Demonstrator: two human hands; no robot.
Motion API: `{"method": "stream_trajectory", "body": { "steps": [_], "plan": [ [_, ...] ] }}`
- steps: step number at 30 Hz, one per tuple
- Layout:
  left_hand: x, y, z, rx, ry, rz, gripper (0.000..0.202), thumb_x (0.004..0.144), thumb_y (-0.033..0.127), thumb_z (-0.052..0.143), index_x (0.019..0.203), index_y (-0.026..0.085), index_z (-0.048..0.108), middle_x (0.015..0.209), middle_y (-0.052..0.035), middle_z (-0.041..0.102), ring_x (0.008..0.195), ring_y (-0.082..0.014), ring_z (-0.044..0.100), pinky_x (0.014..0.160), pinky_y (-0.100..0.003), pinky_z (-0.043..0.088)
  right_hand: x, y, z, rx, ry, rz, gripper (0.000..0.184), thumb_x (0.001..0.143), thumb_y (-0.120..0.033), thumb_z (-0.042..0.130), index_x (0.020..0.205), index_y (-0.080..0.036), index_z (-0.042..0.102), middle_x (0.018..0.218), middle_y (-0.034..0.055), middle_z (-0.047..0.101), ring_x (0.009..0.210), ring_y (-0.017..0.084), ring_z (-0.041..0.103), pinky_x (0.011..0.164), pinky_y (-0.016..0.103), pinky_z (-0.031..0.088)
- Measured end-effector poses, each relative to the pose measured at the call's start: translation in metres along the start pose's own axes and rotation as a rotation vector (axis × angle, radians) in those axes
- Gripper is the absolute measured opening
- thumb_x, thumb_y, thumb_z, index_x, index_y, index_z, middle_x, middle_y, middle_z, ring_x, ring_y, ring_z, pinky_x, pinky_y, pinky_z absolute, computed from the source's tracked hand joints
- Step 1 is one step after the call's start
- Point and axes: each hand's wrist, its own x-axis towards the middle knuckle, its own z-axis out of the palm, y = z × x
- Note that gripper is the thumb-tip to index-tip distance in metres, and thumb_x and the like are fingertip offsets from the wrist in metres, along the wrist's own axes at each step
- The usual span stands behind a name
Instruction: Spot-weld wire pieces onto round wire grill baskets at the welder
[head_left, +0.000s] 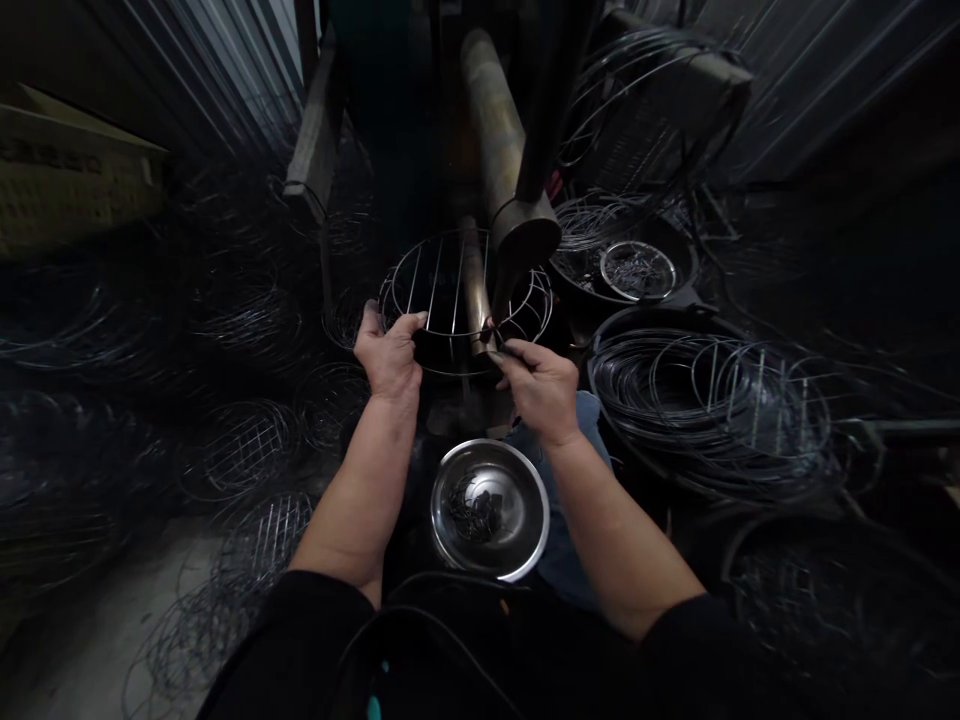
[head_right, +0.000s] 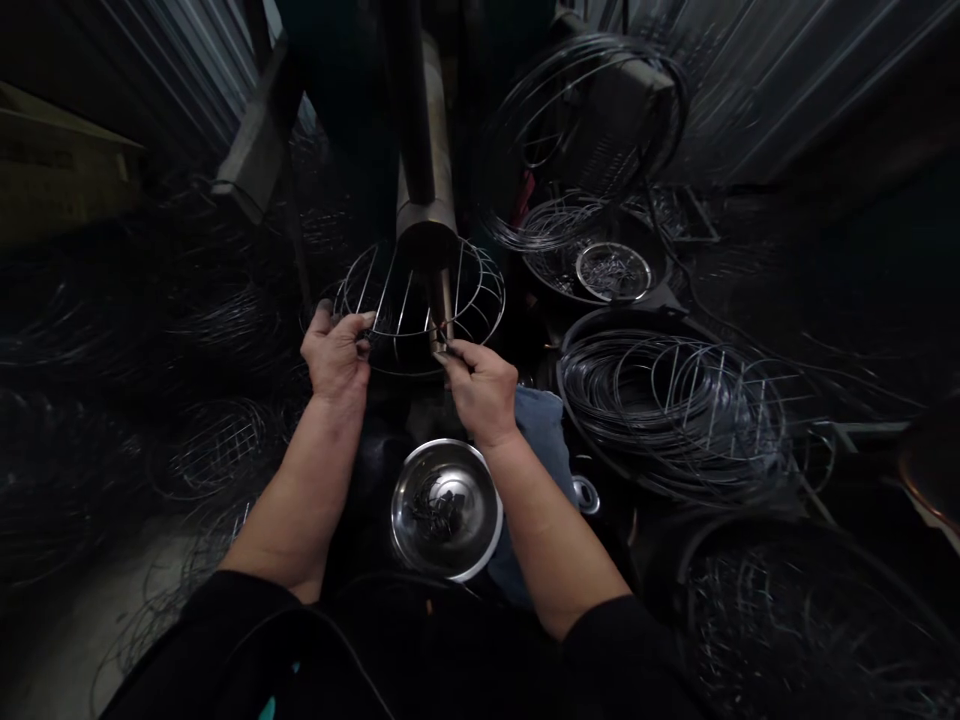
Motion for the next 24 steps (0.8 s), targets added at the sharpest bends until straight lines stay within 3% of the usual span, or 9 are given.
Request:
{"method": "stream_trajectory", "body": {
  "steps": [4, 9, 19, 24],
  "plan": [
    [-0.0011, 0.0015, 0.0018, 0.007, 0.034, -0.014, 0.086, 0.058, 0.002, 0.072, 0.139, 0.018, 0.05, 0.11, -0.0057, 0.064, 0.087, -0.0112, 0.065, 0.076, -0.02, 0.054, -0.0029, 0.009, 0.0031, -0.075, 0.05, -0.154, 0.015, 0.076, -0.027, 0.068, 0.087, -0.019, 0.076, 0.082, 0.0035, 0.074, 0.076, 0.019, 0.07, 0.068, 0.028, 0.054],
    [-0.0029, 0.0031, 0.0036, 0.005, 0.045, -0.027, 0.087, 0.058, 0.001, 0.071, 0.14, 0.017, 0.048, 0.104, -0.0046, 0.065, 0.083, -0.0098, 0.064, 0.075, -0.019, 0.053, -0.0026, 0.0083, 0.0063, -0.144, 0.067, -0.25, 0.01, 0.078, -0.022, 0.064, 0.08, -0.02, 0.075, 0.082, 0.004, 0.075, 0.081, 0.02, 0.07, 0.074, 0.03, 0.055],
    [-0.0047, 0.0043, 0.0041, -0.036, 0.022, -0.038, 0.078, 0.059, 0.001, 0.072, 0.132, 0.019, 0.055, 0.086, 0.0009, 0.064, 0.072, -0.0078, 0.062, 0.066, -0.017, 0.051, 0.0002, 0.0077, 0.0065, -0.11, 0.046, -0.146, 0.012, 0.078, -0.03, 0.066, 0.075, -0.021, 0.073, 0.073, 0.0011, 0.072, 0.072, 0.018, 0.067, 0.069, 0.028, 0.053],
    [-0.0032, 0.0007, 0.0029, -0.051, 0.005, -0.043, 0.073, 0.062, -0.001, 0.072, 0.13, 0.018, 0.054, 0.072, 0.004, 0.06, 0.07, -0.0087, 0.061, 0.063, -0.017, 0.05, -0.0008, 0.0053, 0.0021, -0.14, -0.001, -0.098, 0.017, 0.08, -0.034, 0.065, 0.083, -0.021, 0.074, 0.07, -0.0004, 0.068, 0.066, 0.016, 0.064, 0.068, 0.029, 0.051]
  ]
}}
